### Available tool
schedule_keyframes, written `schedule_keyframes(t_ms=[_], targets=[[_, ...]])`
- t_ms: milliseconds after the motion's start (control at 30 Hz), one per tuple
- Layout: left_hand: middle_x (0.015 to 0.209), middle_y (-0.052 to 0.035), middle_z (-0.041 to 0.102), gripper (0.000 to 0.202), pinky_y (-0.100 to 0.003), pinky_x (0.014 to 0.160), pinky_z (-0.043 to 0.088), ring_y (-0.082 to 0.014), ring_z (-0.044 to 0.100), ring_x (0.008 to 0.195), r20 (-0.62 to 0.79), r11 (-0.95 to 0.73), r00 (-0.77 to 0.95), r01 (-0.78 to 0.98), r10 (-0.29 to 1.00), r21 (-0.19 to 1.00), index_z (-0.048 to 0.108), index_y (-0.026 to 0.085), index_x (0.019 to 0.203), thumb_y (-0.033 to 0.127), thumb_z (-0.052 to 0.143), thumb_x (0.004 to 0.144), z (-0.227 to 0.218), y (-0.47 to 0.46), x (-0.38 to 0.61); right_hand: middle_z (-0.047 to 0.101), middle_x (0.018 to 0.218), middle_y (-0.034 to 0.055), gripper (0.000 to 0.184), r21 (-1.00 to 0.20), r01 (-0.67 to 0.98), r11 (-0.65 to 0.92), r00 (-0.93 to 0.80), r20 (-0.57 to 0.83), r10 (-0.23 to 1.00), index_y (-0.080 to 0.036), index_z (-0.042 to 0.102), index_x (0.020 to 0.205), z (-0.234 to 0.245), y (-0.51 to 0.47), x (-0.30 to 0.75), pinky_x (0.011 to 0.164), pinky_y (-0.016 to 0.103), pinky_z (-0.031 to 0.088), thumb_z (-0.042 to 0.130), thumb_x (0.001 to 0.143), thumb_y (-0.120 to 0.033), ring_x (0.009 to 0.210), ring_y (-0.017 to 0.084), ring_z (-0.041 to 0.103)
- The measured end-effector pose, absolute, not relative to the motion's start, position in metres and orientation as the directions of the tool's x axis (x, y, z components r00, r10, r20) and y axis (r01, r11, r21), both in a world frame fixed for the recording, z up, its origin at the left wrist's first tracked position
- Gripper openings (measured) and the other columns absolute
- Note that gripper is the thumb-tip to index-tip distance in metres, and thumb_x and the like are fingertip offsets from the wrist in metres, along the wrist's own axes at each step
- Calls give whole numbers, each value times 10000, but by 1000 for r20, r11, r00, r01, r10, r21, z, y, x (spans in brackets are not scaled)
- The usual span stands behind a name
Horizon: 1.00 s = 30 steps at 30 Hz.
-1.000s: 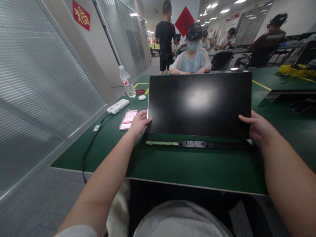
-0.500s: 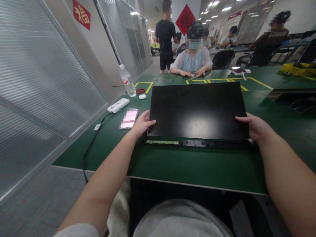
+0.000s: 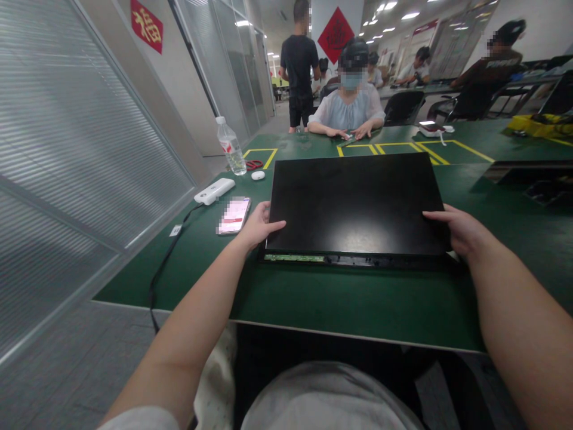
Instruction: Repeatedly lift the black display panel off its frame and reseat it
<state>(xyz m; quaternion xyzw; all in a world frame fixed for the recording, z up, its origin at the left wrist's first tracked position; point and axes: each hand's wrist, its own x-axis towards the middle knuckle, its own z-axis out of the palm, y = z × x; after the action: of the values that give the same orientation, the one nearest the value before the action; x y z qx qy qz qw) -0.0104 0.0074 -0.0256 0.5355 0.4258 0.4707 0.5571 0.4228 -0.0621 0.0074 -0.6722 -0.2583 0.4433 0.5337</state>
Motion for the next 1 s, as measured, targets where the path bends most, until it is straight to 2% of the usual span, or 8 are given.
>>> schedule_keyframes(t_ms=[200,700,1000], targets=[[1080,-96,763,607,-526,1030,533,-287,732,1071,14,2,201,-80,979,997,498,186,1149,47,835,663,-26,9,-10,727,738,9,414,-967,-95,-238,461,-254,850,-268,712,937,5,-62,421,492,320,548,709,576,-64,591,207,651],[1120,-68,749,601,-542,1097,477,-287,702,1145,37,-24,218,-60,975,998,498,193,1118,44,839,645,-29,11,-11,735,776,23,355,-957,-62,-284,481,-277,832,-247,689,908,-3,-57,430,539,326,562,727,594,-85,680,221,685],[1160,-84,740,589,-534,1122,455,-285,681,1186,30,-29,195,-10,980,1000,515,192,1084,37,852,626,-30,12,-12,718,744,14,324,-954,-45,-297,500,-279,820,-232,678,872,-3,-56,429,518,306,543,725,594,-71,637,196,660]])
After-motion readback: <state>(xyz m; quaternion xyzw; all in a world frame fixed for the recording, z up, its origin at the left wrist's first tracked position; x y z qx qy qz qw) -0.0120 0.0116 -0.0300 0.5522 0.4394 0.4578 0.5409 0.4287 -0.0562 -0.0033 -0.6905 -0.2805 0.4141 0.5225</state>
